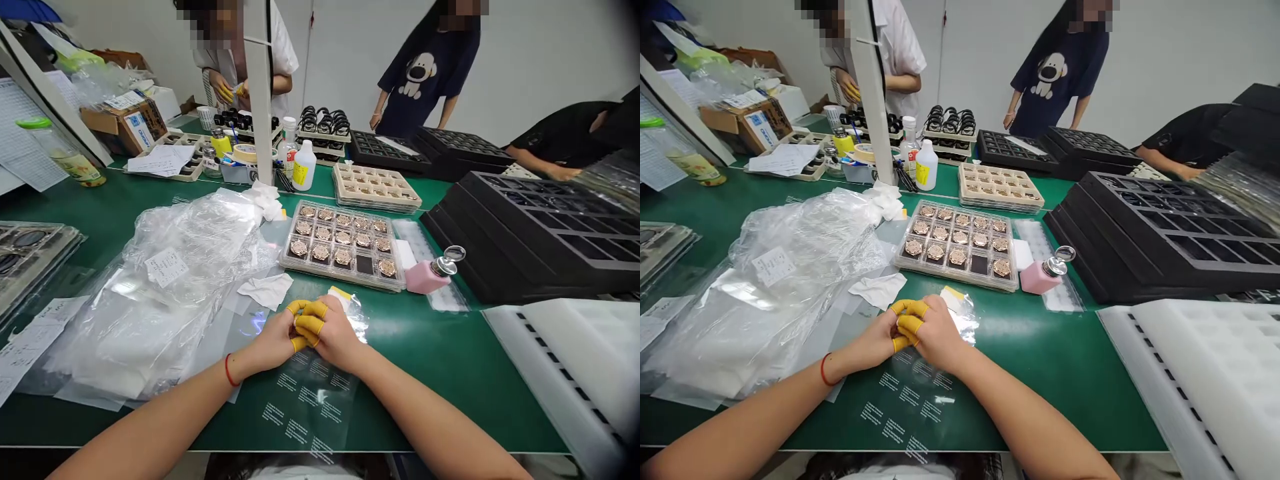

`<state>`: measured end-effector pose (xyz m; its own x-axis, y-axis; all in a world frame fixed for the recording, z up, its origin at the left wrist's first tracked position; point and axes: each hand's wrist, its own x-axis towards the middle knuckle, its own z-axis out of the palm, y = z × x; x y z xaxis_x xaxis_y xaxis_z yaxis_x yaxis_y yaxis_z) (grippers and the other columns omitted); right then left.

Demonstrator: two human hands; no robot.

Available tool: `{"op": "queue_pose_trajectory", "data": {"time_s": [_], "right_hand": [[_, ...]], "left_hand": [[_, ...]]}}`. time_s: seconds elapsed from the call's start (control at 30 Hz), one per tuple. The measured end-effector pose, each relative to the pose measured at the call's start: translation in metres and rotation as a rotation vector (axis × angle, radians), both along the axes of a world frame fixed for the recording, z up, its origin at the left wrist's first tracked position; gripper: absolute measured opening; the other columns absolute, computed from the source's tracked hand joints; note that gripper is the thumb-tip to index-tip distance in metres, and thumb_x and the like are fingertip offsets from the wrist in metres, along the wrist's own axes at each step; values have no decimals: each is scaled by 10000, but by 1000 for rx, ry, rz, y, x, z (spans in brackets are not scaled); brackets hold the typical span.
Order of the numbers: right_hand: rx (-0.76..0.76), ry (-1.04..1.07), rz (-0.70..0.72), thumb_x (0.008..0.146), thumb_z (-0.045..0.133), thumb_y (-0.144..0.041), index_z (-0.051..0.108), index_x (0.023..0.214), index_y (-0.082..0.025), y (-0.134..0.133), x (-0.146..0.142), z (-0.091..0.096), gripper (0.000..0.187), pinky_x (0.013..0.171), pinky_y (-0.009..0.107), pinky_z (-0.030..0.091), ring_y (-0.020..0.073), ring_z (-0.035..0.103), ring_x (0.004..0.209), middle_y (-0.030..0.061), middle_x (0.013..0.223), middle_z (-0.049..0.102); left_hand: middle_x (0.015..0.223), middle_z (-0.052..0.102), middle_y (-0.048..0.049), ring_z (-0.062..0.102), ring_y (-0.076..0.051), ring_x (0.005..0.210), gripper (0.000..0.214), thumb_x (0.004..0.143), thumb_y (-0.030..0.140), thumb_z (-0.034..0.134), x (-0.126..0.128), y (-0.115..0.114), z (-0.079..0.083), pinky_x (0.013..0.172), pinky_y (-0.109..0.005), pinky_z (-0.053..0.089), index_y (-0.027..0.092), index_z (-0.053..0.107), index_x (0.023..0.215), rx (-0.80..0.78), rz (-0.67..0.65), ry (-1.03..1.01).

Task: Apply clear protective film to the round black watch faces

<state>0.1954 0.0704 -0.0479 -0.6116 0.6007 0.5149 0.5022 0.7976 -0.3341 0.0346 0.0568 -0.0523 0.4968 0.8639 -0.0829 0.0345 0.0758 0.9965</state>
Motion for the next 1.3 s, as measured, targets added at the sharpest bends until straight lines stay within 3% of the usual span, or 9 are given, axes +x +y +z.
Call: {"op": "queue_pose_trajectory", "data": {"time_s": [0.13, 0.3, 0.4, 0.53, 0.77, 1.03, 1.2, 1.3], "right_hand": [[20, 59, -105, 864, 501, -215, 637, 894, -238, 6, 8, -2, 142, 697, 332, 332, 172, 459, 768, 40, 836, 609], [-39, -2, -43, 873, 478, -196, 648, 914, -258, -7, 0, -1, 185, 682, 329, 331, 175, 459, 768, 36, 823, 614], [-7, 44, -115, 873, 477, -197, 646, 893, -232, -2, -5, -3, 173, 687, 331, 333, 178, 448, 765, 43, 806, 609], [1, 118, -214, 870, 498, -216, 625, 883, -195, 5, -1, -3, 129, 692, 333, 338, 181, 441, 765, 51, 798, 607], [-38, 79, -124, 890, 455, -208, 621, 868, -207, -9, -7, -6, 168, 676, 320, 350, 174, 450, 740, 45, 771, 608], [-189, 192, -354, 875, 481, -256, 617, 817, -208, 19, 1, -3, 156, 717, 338, 379, 188, 481, 778, 45, 809, 627], [-252, 275, -438, 851, 515, -287, 599, 1017, -228, 20, 27, 7, 196, 848, 406, 408, 224, 517, 949, 63, 959, 627], [-347, 254, -310, 826, 559, -319, 562, 1100, -249, 14, 41, 15, 283, 932, 435, 395, 233, 495, 1073, 72, 1109, 582]], "left_hand": [[924, 603, -10, 627, -166, 831, 472, 751, 195, 621, 0, -1, -1, 800, -324, 499, 229, 395, 1164, -154, 57, -138], [932, 602, -28, 603, -167, 830, 430, 743, 176, 611, -2, 1, -1, 713, -270, 495, 207, 456, 1143, -62, 77, -36], [948, 607, -37, 605, -174, 835, 373, 750, 194, 612, -1, 1, 0, 709, -273, 498, 198, 489, 1101, -37, 73, -30], [959, 613, -32, 624, -174, 855, 468, 748, 203, 631, 1, 0, -1, 764, -299, 509, 216, 418, 1164, -129, 117, -115], [913, 607, -18, 611, -157, 826, 451, 758, 186, 606, -3, 2, -4, 730, -269, 499, 213, 426, 1170, -70, 147, -74], [914, 612, -14, 633, -165, 807, 451, 729, 225, 658, 2, -1, 2, 791, -332, 530, 213, 448, 1128, -111, 132, -120], [899, 623, -8, 647, -175, 819, 515, 695, 253, 693, -4, 6, 8, 830, -367, 523, 215, 421, 1130, -98, 267, -114], [864, 636, 1, 662, -180, 810, 558, 662, 262, 721, -11, 15, 16, 858, -400, 514, 208, 394, 1111, -108, 391, -223]]}}
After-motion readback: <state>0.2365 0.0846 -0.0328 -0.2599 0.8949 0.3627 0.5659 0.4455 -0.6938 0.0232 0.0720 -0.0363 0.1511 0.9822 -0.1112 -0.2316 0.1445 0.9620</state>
